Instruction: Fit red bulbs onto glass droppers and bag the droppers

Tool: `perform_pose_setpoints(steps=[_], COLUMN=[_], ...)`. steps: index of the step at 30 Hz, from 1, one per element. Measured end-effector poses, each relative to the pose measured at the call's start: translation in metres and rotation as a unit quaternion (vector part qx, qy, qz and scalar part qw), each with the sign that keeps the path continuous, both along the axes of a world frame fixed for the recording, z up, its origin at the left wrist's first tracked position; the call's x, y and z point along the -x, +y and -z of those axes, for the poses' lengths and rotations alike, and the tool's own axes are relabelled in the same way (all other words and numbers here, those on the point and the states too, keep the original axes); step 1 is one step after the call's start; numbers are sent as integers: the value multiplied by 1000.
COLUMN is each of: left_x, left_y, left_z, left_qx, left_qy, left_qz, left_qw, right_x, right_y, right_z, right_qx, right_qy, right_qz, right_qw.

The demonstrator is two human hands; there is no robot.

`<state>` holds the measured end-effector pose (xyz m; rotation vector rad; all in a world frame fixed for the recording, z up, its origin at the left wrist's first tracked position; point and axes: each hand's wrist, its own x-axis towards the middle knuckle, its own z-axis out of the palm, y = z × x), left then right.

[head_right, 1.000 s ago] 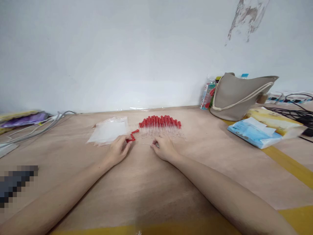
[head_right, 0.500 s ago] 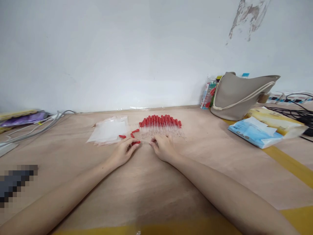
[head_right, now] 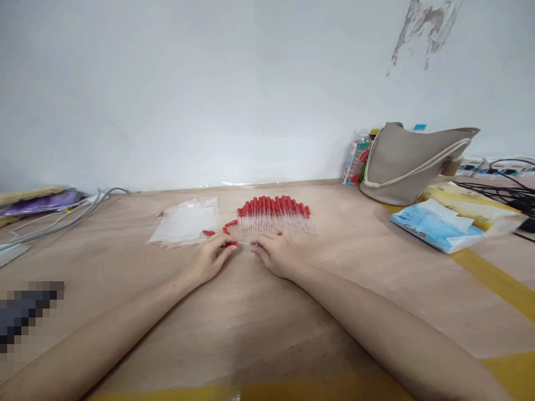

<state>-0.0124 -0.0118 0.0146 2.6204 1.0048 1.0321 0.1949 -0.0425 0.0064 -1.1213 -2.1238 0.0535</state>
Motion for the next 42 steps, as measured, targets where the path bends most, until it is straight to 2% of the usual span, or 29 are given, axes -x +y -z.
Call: perform_pose_setpoints(steps=[6, 10, 14, 22, 28, 37, 42], left_x=[2, 3, 2, 0, 0, -3, -4], left_y=[1, 2, 2, -2, 4, -1, -3], left_z=[3, 6, 8, 4, 5, 0, 1], left_qx=[-53, -84, -95, -107, -175, -164, -171], left_qy=[24, 30, 40, 59, 53, 36, 39], left_qz=[26, 46, 64, 47, 50, 98, 103], left_qw=[998, 995, 993, 991, 982, 981, 979], right_x=[-5, -8, -7, -3, 1, 2, 6], right_y=[5, 6, 4, 1, 5, 2, -1], right_z=[5, 4, 1, -2, 1, 4, 4], right_qx=[-110, -140, -145, -129, -158, -144, -120], right_qy=[-66, -89, -111, -158, -104, -84, -74], right_qz=[-5, -4, 4, 0, -41, -68, -65], right_qw=[992, 986, 983, 979, 981, 984, 988])
